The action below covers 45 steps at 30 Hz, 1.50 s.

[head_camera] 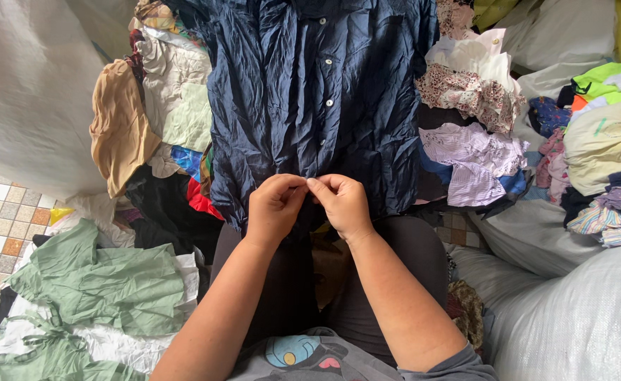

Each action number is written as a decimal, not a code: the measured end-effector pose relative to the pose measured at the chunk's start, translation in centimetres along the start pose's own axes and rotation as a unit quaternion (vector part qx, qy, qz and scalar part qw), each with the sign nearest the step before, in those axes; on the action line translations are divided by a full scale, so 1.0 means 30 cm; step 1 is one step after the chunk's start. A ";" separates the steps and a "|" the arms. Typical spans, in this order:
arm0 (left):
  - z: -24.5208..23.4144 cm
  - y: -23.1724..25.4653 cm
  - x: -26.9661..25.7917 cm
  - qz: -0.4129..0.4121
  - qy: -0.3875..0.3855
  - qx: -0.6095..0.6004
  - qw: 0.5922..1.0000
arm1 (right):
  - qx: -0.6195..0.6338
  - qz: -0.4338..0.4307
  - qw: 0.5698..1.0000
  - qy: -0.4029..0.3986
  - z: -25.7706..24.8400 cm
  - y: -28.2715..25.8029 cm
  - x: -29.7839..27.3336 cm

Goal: The person picks up several garments from a pile, buttoning a white and green blouse, a patterned tan shirt, and a dark blue shirt before returning them to the pile.

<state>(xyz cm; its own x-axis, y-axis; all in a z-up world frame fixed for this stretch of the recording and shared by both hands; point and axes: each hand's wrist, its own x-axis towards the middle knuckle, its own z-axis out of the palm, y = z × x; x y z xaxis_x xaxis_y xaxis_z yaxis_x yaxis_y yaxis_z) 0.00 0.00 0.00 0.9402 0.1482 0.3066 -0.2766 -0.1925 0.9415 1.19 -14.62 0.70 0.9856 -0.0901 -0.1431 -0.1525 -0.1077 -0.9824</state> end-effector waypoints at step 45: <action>0.151 -0.135 0.194 0.165 -0.010 0.276 0.947 | -0.374 -0.257 0.883 0.121 -0.071 0.085 0.266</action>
<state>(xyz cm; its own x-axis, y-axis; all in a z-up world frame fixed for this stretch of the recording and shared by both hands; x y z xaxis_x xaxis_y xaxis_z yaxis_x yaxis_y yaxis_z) 7.50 -2.76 -2.67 0.8262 -0.0263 0.5628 -0.4152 -0.7037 0.5766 8.50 -17.72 -2.70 0.9082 -0.0380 0.4169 0.2156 -0.8112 -0.5435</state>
